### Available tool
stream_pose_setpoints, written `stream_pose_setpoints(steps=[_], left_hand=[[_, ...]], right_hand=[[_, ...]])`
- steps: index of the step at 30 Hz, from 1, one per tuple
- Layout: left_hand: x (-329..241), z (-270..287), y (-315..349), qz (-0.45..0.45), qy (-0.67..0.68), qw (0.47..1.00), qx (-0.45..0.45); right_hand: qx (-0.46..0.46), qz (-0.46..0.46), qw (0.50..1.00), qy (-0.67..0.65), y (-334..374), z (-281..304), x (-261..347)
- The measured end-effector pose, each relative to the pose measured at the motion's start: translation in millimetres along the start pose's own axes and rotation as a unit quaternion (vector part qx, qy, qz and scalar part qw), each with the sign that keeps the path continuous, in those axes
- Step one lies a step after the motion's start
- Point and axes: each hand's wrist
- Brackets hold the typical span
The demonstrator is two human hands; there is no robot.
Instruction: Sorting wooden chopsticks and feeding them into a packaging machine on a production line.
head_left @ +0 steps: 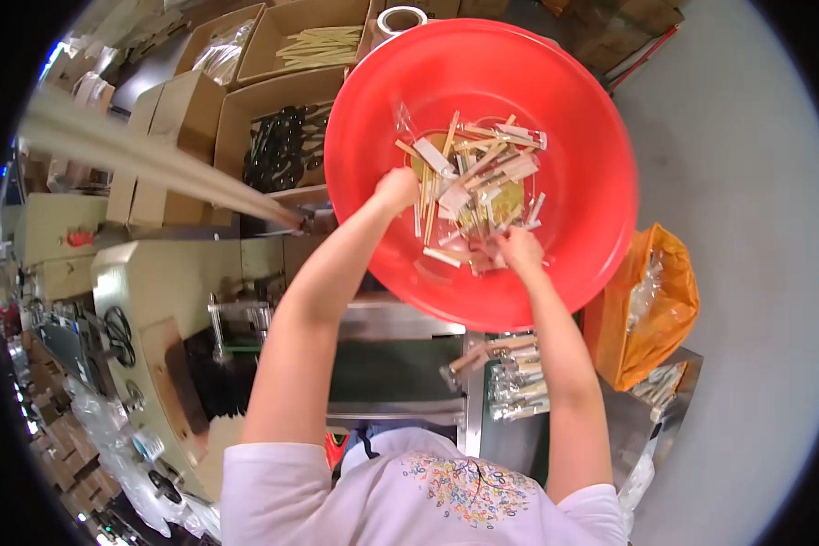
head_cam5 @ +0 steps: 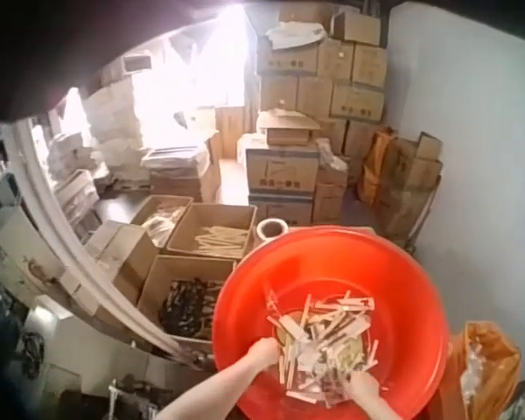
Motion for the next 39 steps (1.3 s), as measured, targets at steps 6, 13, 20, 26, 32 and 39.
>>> stream_pose_setpoints(steps=[6,13,20,26,32,39], left_hand=[[-18.5,-54.5,-74.0,0.038,-0.055,0.997,-0.043],[-31.3,-66.6,-104.1,0.075,-0.041,0.99,-0.115],[-36.1,-55.1,-92.5,0.059,-0.043,0.996,-0.049],[-18.8,9.1,-71.1,-0.02,-0.018,0.977,0.212],[-10.0,110.6,-17.8,-0.014,0.167,0.961,0.22],[23.3,219.5,-46.2,-0.12,0.384,0.898,-0.177]], right_hand=[[-0.229,0.435,0.868,0.068,-57.1,-46.7,71.2],[-0.215,0.365,0.877,0.227,-84.6,-9.1,37.8],[0.119,0.383,0.846,0.352,-26.1,-87.1,33.2],[0.128,0.383,0.857,0.321,-27.4,-56.5,13.6],[0.011,0.159,0.945,-0.284,-71.9,5.5,35.5],[-0.084,0.28,0.952,0.089,-149.9,-54.9,99.0]])
Point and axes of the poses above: each hand's wrist, its own y-axis away from the middle knuckle, its own z-axis out of the back of the hand, x = y × z, and after that the axes turned 5 degrees about z, right-handed
